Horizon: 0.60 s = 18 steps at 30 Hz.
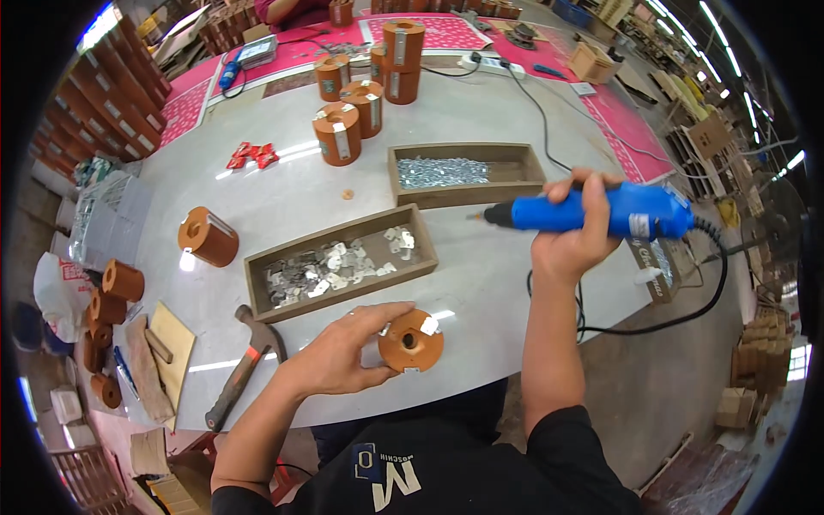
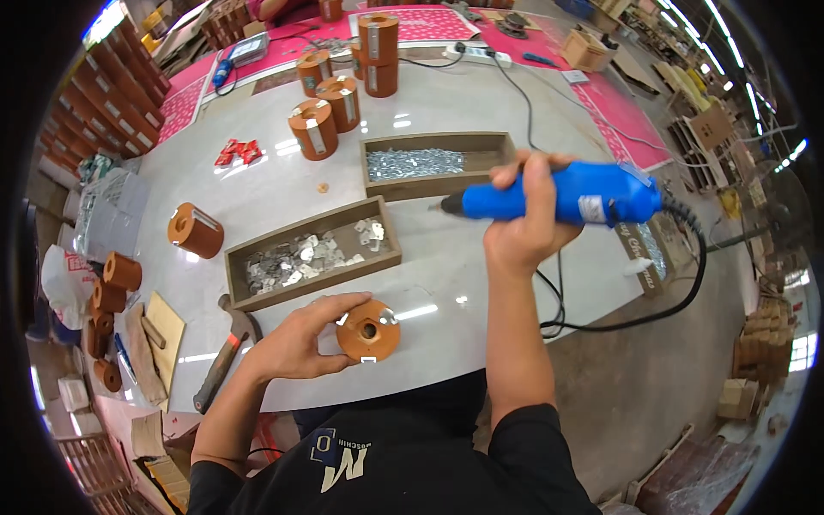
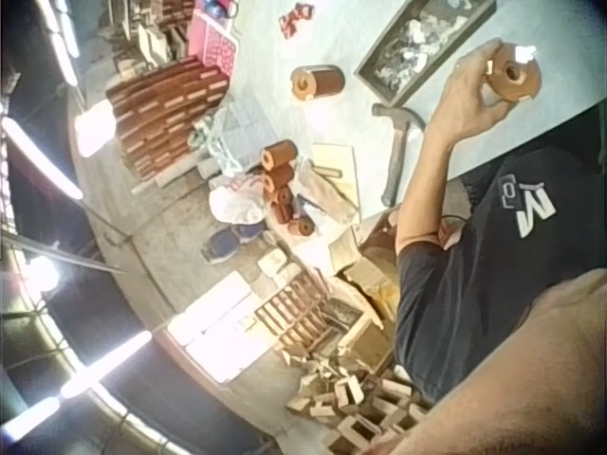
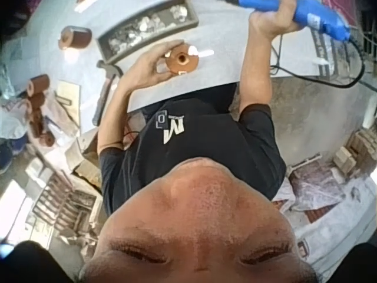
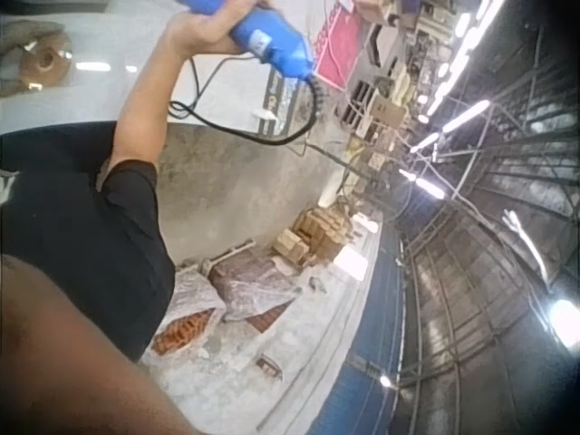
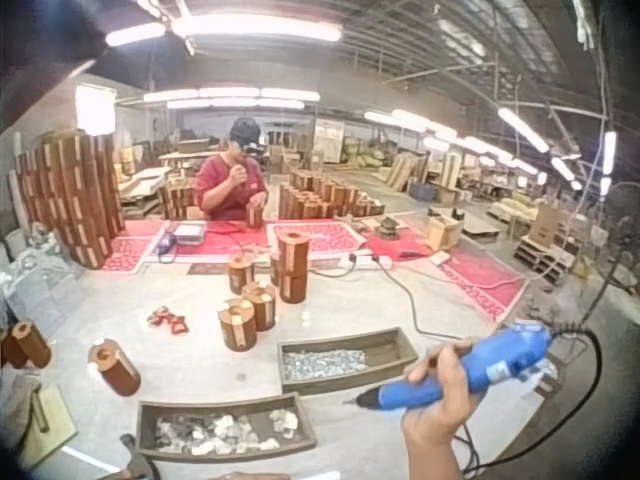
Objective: Assembling wooden furniture components using an electric screwdriver, hammer, and small metal hardware.
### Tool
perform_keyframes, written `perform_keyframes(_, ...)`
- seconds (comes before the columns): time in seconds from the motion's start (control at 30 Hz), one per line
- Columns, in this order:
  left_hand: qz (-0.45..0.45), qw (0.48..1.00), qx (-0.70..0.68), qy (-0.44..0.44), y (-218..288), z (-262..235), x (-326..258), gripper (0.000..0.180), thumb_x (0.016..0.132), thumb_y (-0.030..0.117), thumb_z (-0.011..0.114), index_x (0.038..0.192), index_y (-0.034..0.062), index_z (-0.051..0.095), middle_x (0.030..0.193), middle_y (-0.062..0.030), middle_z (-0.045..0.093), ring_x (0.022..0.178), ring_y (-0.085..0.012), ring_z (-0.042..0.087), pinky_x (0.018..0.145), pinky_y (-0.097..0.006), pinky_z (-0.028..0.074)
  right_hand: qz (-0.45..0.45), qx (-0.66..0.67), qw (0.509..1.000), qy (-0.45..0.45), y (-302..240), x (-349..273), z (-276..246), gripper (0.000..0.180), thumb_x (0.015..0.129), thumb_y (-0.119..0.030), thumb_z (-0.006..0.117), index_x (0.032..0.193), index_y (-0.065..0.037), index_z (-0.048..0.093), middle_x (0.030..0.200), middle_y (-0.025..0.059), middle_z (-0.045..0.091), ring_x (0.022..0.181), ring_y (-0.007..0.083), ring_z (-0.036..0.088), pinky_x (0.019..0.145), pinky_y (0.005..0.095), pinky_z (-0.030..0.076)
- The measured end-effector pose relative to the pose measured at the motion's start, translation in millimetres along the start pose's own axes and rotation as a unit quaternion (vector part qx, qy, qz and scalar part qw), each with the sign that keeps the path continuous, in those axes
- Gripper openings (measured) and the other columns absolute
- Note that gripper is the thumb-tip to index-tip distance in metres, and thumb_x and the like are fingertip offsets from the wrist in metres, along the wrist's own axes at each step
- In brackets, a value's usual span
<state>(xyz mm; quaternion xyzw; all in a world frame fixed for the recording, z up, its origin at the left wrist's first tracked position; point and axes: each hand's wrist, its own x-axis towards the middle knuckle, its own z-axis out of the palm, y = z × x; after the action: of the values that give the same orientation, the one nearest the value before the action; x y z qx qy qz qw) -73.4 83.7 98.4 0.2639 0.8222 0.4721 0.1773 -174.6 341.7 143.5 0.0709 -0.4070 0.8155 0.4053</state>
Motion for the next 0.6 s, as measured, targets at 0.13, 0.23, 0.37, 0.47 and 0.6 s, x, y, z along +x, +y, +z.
perform_keyframes(0.13,0.021,0.999,-0.032,-0.035,7,-4,12,0.082,0.071,0.010,0.079,0.144,0.0070,0.042,0.126,-0.0165,0.060,0.111,-0.0289,0.060,0.094,-0.038,0.049,-0.026,0.007,0.999,0.041,28,40,6,0.024,0.080,-0.002,0.070,0.099,0.000,0.055,0.081,0.0120,0.065,0.059,0.0189,0.062,0.060,0.0341,0.054)
perform_keyframes(0.23,-0.053,0.993,-0.025,0.104,-10,-19,9,0.062,0.075,0.008,0.077,0.132,0.0021,0.054,0.107,-0.0148,0.067,0.093,-0.0197,0.064,0.084,-0.032,0.051,0.019,-0.076,0.995,0.066,84,45,-4,0.014,0.081,-0.005,0.073,0.090,-0.005,0.062,0.077,0.0051,0.066,0.061,0.0145,0.062,0.060,0.0290,0.051)
perform_keyframes(0.37,-0.179,0.954,0.079,0.225,-20,-34,4,0.032,0.079,0.002,0.069,0.110,-0.0029,0.064,0.074,-0.0091,0.065,0.067,-0.0137,0.060,0.065,-0.027,0.048,0.063,-0.075,0.995,0.015,157,26,5,0.015,0.078,-0.006,0.076,0.082,-0.004,0.061,0.070,0.0020,0.063,0.059,0.0098,0.060,0.056,0.0257,0.049)
perform_keyframes(0.47,-0.147,0.956,0.180,0.178,-54,-39,30,0.035,0.073,0.006,0.072,0.106,-0.0023,0.066,0.078,-0.0139,0.067,0.066,-0.0249,0.062,0.068,-0.034,0.049,0.084,-0.090,0.992,0.010,133,32,-1,0.016,0.079,-0.007,0.075,0.082,-0.003,0.060,0.072,0.0030,0.064,0.059,0.0099,0.061,0.054,0.0254,0.048)
perform_keyframes(0.6,-0.161,0.941,0.269,0.125,-57,-40,55,0.031,0.071,0.014,0.076,0.098,0.0020,0.068,0.083,-0.0192,0.068,0.076,-0.0374,0.065,0.072,-0.042,0.050,0.036,-0.058,0.997,0.029,94,48,-2,0.019,0.080,-0.008,0.075,0.087,-0.003,0.058,0.072,0.0029,0.063,0.058,0.0104,0.061,0.056,0.0255,0.050)
